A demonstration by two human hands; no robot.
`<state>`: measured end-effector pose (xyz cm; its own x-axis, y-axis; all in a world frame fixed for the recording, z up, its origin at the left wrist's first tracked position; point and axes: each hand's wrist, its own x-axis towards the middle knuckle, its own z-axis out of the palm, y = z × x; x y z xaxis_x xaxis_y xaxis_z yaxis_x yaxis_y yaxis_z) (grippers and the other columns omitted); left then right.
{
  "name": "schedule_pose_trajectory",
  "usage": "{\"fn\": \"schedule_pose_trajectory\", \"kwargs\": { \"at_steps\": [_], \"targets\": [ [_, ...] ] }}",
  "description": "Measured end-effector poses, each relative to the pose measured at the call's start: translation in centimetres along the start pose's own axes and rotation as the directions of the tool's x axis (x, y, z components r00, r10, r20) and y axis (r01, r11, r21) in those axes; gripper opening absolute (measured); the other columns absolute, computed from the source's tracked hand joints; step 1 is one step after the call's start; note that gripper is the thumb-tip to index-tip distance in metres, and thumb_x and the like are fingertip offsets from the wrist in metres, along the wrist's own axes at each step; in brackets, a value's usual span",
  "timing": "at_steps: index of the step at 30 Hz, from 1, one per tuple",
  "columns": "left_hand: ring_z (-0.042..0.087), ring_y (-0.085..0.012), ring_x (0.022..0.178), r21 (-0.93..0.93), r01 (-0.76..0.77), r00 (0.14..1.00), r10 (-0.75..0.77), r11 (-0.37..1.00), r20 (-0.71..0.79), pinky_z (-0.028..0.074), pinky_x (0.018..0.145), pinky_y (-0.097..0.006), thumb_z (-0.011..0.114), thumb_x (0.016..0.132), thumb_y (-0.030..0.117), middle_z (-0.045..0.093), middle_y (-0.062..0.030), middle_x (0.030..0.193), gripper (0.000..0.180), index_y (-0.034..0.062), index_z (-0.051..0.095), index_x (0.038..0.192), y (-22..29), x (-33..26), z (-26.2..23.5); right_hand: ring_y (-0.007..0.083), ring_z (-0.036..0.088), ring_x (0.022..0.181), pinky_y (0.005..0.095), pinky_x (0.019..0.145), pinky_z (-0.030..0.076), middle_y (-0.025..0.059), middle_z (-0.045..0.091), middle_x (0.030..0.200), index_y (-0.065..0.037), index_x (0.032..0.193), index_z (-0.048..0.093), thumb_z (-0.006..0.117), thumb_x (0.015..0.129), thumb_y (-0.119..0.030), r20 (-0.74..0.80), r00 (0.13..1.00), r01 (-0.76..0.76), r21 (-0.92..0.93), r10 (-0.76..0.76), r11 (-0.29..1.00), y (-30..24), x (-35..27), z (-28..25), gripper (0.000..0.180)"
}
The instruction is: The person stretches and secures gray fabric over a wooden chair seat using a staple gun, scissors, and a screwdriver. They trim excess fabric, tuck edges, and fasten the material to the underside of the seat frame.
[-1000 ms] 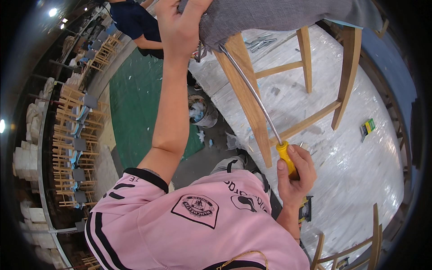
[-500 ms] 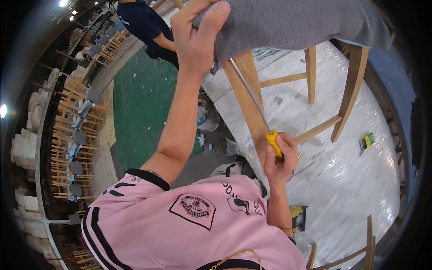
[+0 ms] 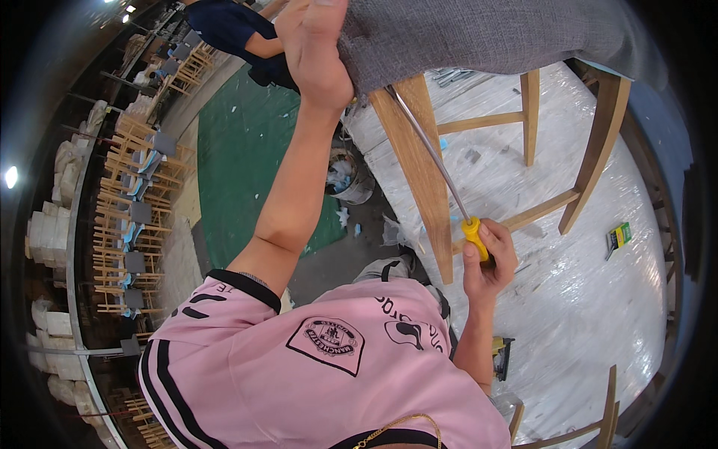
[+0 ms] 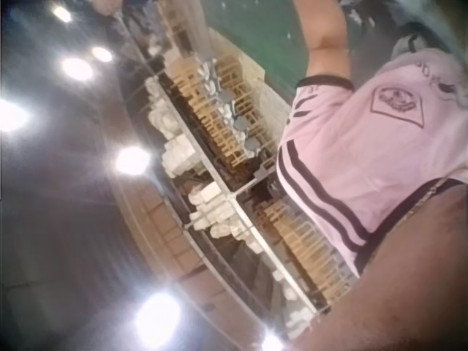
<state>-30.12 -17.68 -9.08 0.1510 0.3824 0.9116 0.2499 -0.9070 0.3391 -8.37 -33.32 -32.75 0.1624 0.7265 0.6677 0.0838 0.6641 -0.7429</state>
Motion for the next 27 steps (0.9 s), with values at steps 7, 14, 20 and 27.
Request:
{"fn": "schedule_pose_trajectory", "kwargs": {
  "at_steps": [7, 14, 20, 27],
  "targets": [
    [0.062, -0.0286, 0.117, 0.035, 0.046, 0.999, -0.047, 0.998, 0.022, 0.04, 0.108, -0.038, 0.04, 0.103, 0.038, 0.069, -0.0223, 0.122, 0.06, -0.0124, 0.069, 0.117, 0.4, -0.3, -0.1, 0.0246, 0.068, 0.084, 0.0308, 0.073, 0.053, 0.0186, 0.071, 0.102, -0.004, 0.117, 0.069, 0.079, 0.089, -0.011, -0.036, 0.999, 0.023, 0.005, -0.023, 1.0, 0.8, 1.3, 1.7, 0.031],
    [0.06, -0.0248, 0.12, -0.069, 0.08, 0.997, -0.081, 0.994, -0.008, 0.04, 0.108, -0.036, 0.049, 0.101, 0.043, 0.066, -0.0204, 0.128, 0.06, -0.0107, 0.064, 0.125, -0.2, -0.9, -0.2, 0.023, 0.069, 0.084, 0.0292, 0.078, 0.053, 0.0161, 0.074, 0.104, 0.001, 0.121, 0.07, 0.079, 0.091, -0.018, 0.135, 0.963, -0.257, 0.218, 0.231, 0.942, 0.9, 2.7, 0.2, 0.036],
    [0.054, -0.0254, 0.131, 0.024, 0.019, 0.999, -0.021, 1.0, 0.044, 0.041, 0.111, -0.038, 0.076, 0.09, 0.037, 0.052, -0.0205, 0.146, 0.068, -0.0035, 0.05, 0.138, 0.2, -1.2, 0.1, 0.0184, 0.064, 0.073, 0.0274, 0.071, 0.05, 0.0136, 0.07, 0.087, 0.001, 0.122, 0.071, 0.077, 0.091, -0.02, 0.055, 0.992, -0.109, -0.083, 0.114, 0.991, 0.2, 0.9, -1.5, 0.038],
    [0.054, -0.0255, 0.13, -0.045, 0.113, 0.993, -0.112, 0.993, 0.022, 0.041, 0.111, -0.039, 0.076, 0.09, 0.034, 0.05, -0.0201, 0.148, 0.07, -0.0038, 0.046, 0.141, 0.0, -1.7, 0.0, 0.0172, 0.062, 0.072, 0.0275, 0.069, 0.049, 0.0117, 0.069, 0.085, 0.001, 0.125, 0.071, 0.076, 0.092, -0.018, 0.063, 0.979, -0.192, -0.015, 0.193, 0.981, -0.1, 2.2, 0.0, 0.039]
  ]
}}
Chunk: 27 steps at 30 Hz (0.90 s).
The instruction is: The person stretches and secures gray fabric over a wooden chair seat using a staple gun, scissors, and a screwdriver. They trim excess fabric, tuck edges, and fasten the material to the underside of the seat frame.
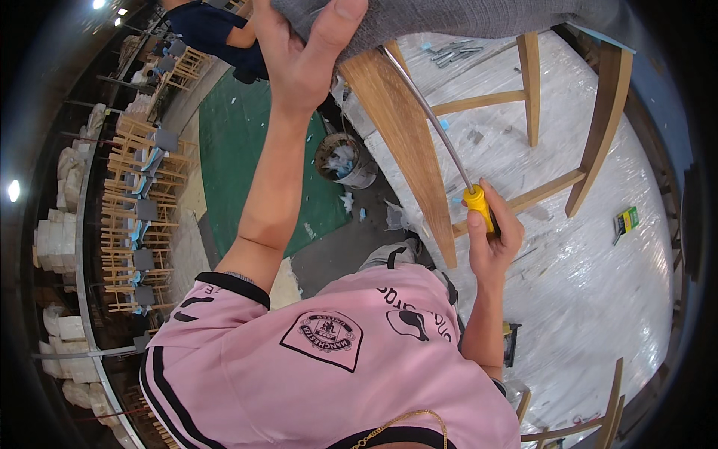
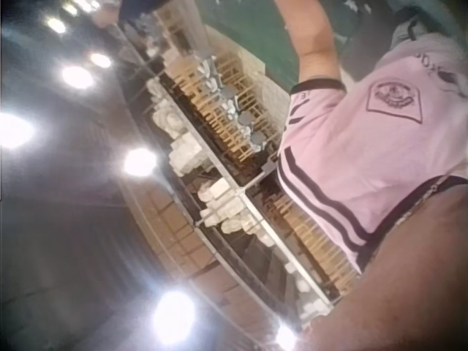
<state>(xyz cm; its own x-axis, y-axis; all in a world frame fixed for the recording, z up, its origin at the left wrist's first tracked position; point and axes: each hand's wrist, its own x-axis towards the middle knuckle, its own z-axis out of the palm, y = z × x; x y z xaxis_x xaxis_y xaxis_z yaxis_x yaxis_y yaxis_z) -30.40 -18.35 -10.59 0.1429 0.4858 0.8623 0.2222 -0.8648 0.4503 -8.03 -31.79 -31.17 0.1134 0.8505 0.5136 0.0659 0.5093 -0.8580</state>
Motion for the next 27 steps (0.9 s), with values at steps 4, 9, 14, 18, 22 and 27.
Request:
{"fn": "schedule_pose_trajectory", "kwargs": {
  "at_steps": [4, 9, 14, 18, 22, 27],
  "targets": [
    [0.053, -0.0254, 0.13, 0.047, -0.014, 1.0, 0.013, 0.999, 0.01, 0.041, 0.112, -0.039, 0.076, 0.089, 0.034, 0.051, -0.0192, 0.146, 0.072, -0.0036, 0.045, 0.142, -0.7, -0.2, -0.4, 0.0163, 0.063, 0.074, 0.0282, 0.071, 0.049, 0.0127, 0.07, 0.089, 0.002, 0.126, 0.07, 0.075, 0.093, -0.018, -0.029, 0.998, 0.059, 0.021, -0.058, 0.998, 0.9, 1.4, 1.0, 0.038],
    [0.051, -0.0258, 0.132, 0.02, 0.002, 0.998, -0.003, 1.0, 0.061, 0.04, 0.112, -0.039, 0.081, 0.085, 0.034, 0.05, -0.0186, 0.146, 0.08, -0.0026, 0.041, 0.144, -0.7, 0.1, -0.6, 0.0183, 0.065, 0.079, 0.0288, 0.076, 0.051, 0.0138, 0.071, 0.093, 0.002, 0.129, 0.068, 0.073, 0.095, -0.017, 0.168, 0.967, -0.236, 0.315, 0.191, 0.919, 0.7, 2.7, 0.5, 0.039],
    [0.044, -0.0276, 0.138, -0.046, -0.088, 0.978, 0.095, 0.995, 0.187, 0.039, 0.114, -0.041, 0.089, 0.078, 0.031, 0.039, -0.0195, 0.153, 0.09, 0.0028, 0.037, 0.147, -2.1, 0.5, -2.1, 0.0225, 0.067, 0.085, 0.0303, 0.083, 0.052, 0.0125, 0.069, 0.097, 0.0, 0.126, 0.067, 0.069, 0.097, -0.015, 0.143, 0.986, -0.088, -0.008, 0.088, 0.996, -0.3, 3.3, -1.5, 0.033],
    [0.041, -0.0286, 0.14, 0.028, -0.185, 0.936, 0.168, 0.982, 0.308, 0.035, 0.116, -0.042, 0.09, 0.075, 0.027, 0.034, -0.0193, 0.156, 0.092, 0.006, 0.037, 0.147, -2.6, 1.0, -3.1, 0.0228, 0.063, 0.084, 0.0346, 0.076, 0.05, 0.0126, 0.065, 0.098, -0.001, 0.119, 0.063, 0.065, 0.099, -0.013, 0.134, 0.989, -0.047, -0.096, 0.06, 0.994, 1.4, 2.1, -3.8, 0.024],
    [0.042, -0.0277, 0.14, -0.073, -0.059, 0.958, 0.077, 0.996, 0.276, 0.033, 0.116, -0.041, 0.086, 0.079, 0.027, 0.037, -0.0184, 0.155, 0.083, 0.0053, 0.04, 0.145, -1.7, 0.8, -2.8, 0.0208, 0.062, 0.071, 0.0358, 0.065, 0.048, 0.0115, 0.063, 0.085, -0.002, 0.106, 0.07, 0.069, 0.098, -0.016, 0.309, 0.951, 0.107, -0.278, -0.016, 0.955, -0.3, 4.3, -6.4, 0.017],
    [0.048, -0.0224, 0.132, -0.099, 0.067, 0.982, -0.048, 0.993, 0.184, 0.034, 0.113, -0.036, 0.068, 0.095, 0.028, 0.052, -0.0154, 0.143, 0.044, 0.003, 0.056, 0.13, -1.4, 1.5, -3.4, 0.0202, 0.058, 0.055, 0.031, 0.054, 0.046, 0.0084, 0.063, 0.079, -0.006, 0.098, 0.073, 0.07, 0.097, -0.015, 0.28, 0.949, 0.264, -0.469, -0.141, 0.843, -3.3, 9.1, -5.9, 0.009]
  ]
}}
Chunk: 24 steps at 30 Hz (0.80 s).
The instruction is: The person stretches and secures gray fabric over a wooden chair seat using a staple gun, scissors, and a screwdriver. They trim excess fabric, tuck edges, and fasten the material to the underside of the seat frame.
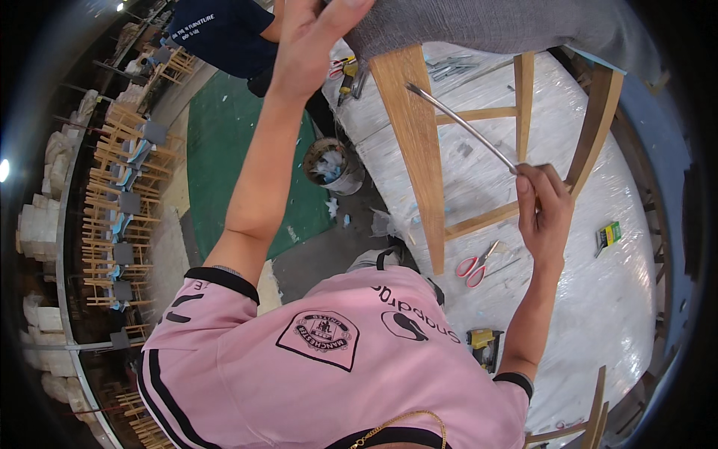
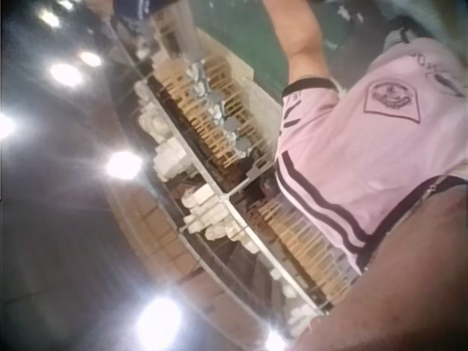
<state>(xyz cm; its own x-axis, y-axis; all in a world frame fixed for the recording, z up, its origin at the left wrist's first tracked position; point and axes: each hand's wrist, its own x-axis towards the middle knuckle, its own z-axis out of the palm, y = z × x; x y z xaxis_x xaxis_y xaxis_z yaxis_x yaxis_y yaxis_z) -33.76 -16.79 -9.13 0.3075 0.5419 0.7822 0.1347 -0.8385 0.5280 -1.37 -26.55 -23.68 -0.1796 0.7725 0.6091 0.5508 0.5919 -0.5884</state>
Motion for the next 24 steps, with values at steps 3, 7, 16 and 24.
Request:
{"fn": "schedule_pose_trajectory", "kwargs": {
  "at_steps": [3, 7, 16, 24],
  "targets": [
    [0.054, -0.0168, 0.121, 0.147, -0.013, 0.987, 0.037, 0.989, -0.158, 0.035, 0.107, -0.033, 0.057, 0.102, 0.021, 0.064, -0.012, 0.129, 0.025, 0.0022, 0.066, 0.115, 0.4, 0.8, 2.0, 0.0222, 0.059, 0.054, 0.0323, 0.052, 0.045, 0.0059, 0.062, 0.076, -0.008, 0.096, 0.073, 0.073, 0.096, -0.02, -0.013, 0.998, 0.058, -0.092, -0.059, 0.994, 0.0, 2.2, 0.0, 0.012],
    [0.056, -0.0148, 0.113, 0.051, 0.006, 0.945, 0.011, 0.999, -0.328, 0.036, 0.103, -0.03, 0.057, 0.101, 0.019, 0.067, -0.0099, 0.121, 0.022, 0.001, 0.068, 0.107, -0.4, 0.3, 3.2, 0.0234, 0.061, 0.056, 0.0338, 0.052, 0.046, 0.0052, 0.062, 0.073, -0.01, 0.091, 0.071, 0.072, 0.096, -0.026, -0.048, 0.995, 0.082, -0.159, -0.091, 0.984, -0.5, 3.9, 0.5, 0.017],
    [0.057, -0.017, 0.11, 0.133, -0.049, 0.945, 0.089, 0.99, -0.314, 0.037, 0.103, -0.033, 0.058, 0.098, 0.018, 0.067, -0.0128, 0.121, 0.021, -0.0005, 0.066, 0.104, 0.3, -0.7, 3.8, 0.0236, 0.061, 0.059, 0.0352, 0.053, 0.046, 0.0042, 0.06, 0.071, -0.011, 0.081, 0.064, 0.072, 0.096, -0.033, -0.105, 0.968, 0.173, -0.371, -0.226, 0.912, 1.0, 5.7, 1.3, 0.028],
    [0.056, -0.0221, 0.119, 0.196, -0.087, 0.956, 0.137, 0.977, -0.26, 0.035, 0.109, -0.037, 0.064, 0.094, 0.022, 0.064, -0.018, 0.128, 0.032, -0.0021, 0.064, 0.114, 1.1, -0.7, 3.8, 0.0247, 0.056, 0.053, 0.0348, 0.051, 0.043, 0.0058, 0.06, 0.07, -0.008, 0.089, 0.073, 0.075, 0.094, -0.03, -0.083, 0.994, 0.058, -0.107, -0.067, 0.993, -0.4, 3.1, 0.8, 0.023]
  ]
}}
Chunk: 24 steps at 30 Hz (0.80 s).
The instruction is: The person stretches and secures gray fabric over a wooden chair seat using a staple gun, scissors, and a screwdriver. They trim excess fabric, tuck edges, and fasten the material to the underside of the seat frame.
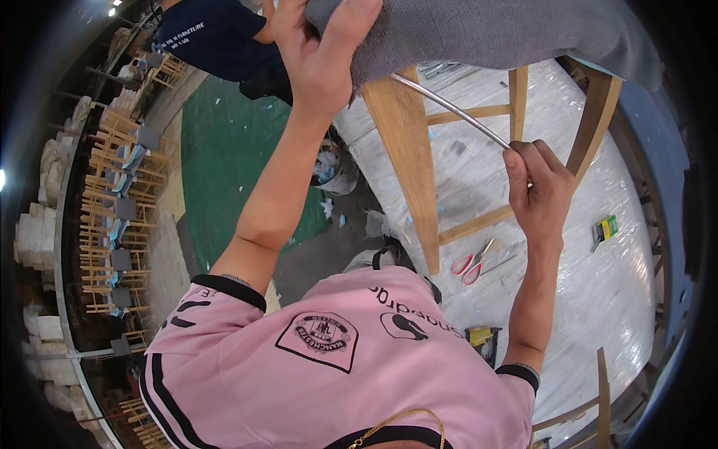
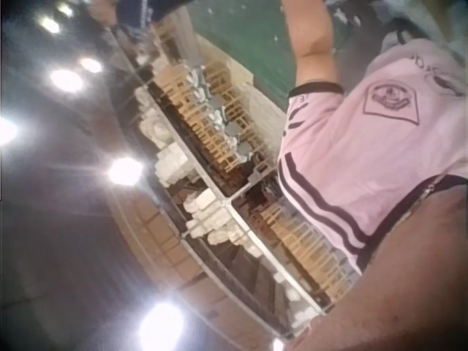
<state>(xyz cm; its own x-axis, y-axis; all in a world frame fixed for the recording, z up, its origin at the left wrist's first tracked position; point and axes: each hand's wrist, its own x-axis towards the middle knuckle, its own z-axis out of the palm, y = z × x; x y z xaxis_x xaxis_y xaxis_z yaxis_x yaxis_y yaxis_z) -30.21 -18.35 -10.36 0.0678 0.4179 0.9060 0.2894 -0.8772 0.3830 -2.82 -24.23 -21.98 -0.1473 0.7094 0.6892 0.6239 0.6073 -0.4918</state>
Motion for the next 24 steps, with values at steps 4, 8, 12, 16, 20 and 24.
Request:
{"fn": "schedule_pose_trajectory", "kwargs": {
  "at_steps": [4, 8, 12, 16, 20, 24],
  "targets": [
    [0.056, -0.0219, 0.119, -0.003, -0.008, 1.0, 0.008, 1.0, -0.014, 0.035, 0.109, -0.037, 0.064, 0.093, 0.022, 0.064, -0.0178, 0.128, 0.032, -0.0018, 0.064, 0.114, -0.2, 0.0, 0.0, 0.0227, 0.052, 0.051, 0.0331, 0.05, 0.042, 0.0065, 0.058, 0.07, -0.007, 0.09, 0.072, 0.075, 0.095, -0.025, 0.058, 0.997, -0.061, 0.026, 0.06, 0.998, -0.5, -0.9, 0.3, 0.019],
    [0.056, -0.0212, 0.118, -0.014, -0.001, 1.0, 0.001, 1.0, -0.02, 0.036, 0.108, -0.036, 0.064, 0.093, 0.022, 0.064, -0.0175, 0.128, 0.031, -0.0015, 0.065, 0.113, -0.5, 0.2, 0.1, 0.0231, 0.051, 0.051, 0.0336, 0.05, 0.041, 0.007, 0.057, 0.069, -0.006, 0.089, 0.071, 0.074, 0.096, -0.025, 0.035, 0.996, -0.085, 0.04, 0.084, 0.996, 0.0, -1.9, 0.5, 0.02],
    [0.056, -0.0206, 0.116, -0.045, 0.008, 0.999, -0.01, 0.999, -0.046, 0.038, 0.107, -0.036, 0.066, 0.093, 0.022, 0.064, -0.0165, 0.126, 0.029, -0.0011, 0.065, 0.111, -0.7, 0.0, 0.1, 0.0243, 0.053, 0.054, 0.0347, 0.05, 0.041, 0.0057, 0.055, 0.069, -0.007, 0.087, 0.069, 0.073, 0.096, -0.026, -0.022, 0.998, -0.06, -0.025, 0.059, 0.998, -1.0, -1.2, 1.3, 0.021],
    [0.056, -0.0209, 0.116, -0.05, 0.015, 1.0, -0.016, 0.999, -0.021, 0.039, 0.106, -0.037, 0.069, 0.092, 0.023, 0.063, -0.016, 0.125, 0.03, -0.0007, 0.064, 0.109, -0.2, 0.0, 0.3, 0.0246, 0.055, 0.057, 0.0355, 0.051, 0.042, 0.0044, 0.055, 0.07, -0.009, 0.083, 0.066, 0.072, 0.096, -0.028, -0.117, 0.993, 0.001, -0.162, -0.02, 0.987, -0.8, -0.1, 2.5, 0.024],
    [0.055, -0.0226, 0.121, -0.042, 0.034, 0.999, -0.033, 0.999, 0.025, 0.039, 0.108, -0.038, 0.074, 0.09, 0.025, 0.059, -0.0179, 0.132, 0.041, -0.0003, 0.06, 0.118, -0.1, -0.3, 0.3, 0.0253, 0.055, 0.058, 0.0359, 0.051, 0.041, 0.005, 0.055, 0.069, -0.008, 0.082, 0.066, 0.072, 0.096, -0.029, -0.082, 0.997, -0.029, -0.16, 0.016, 0.987, -1.0, -0.2, 2.3, 0.025],
    [0.053, -0.0246, 0.126, -0.095, -0.089, 0.988, 0.1, 0.991, 0.116, 0.038, 0.11, -0.04, 0.078, 0.087, 0.028, 0.053, -0.0194, 0.14, 0.055, 0.0005, 0.053, 0.128, -1.1, -0.1, -0.4, 0.0253, 0.055, 0.058, 0.0355, 0.052, 0.042, 0.0056, 0.055, 0.07, -0.008, 0.086, 0.068, 0.073, 0.095, -0.027, -0.023, 0.995, -0.095, -0.023, 0.095, 0.995, -1.5, -1.5, 1.2, 0.022]
  ]
}}
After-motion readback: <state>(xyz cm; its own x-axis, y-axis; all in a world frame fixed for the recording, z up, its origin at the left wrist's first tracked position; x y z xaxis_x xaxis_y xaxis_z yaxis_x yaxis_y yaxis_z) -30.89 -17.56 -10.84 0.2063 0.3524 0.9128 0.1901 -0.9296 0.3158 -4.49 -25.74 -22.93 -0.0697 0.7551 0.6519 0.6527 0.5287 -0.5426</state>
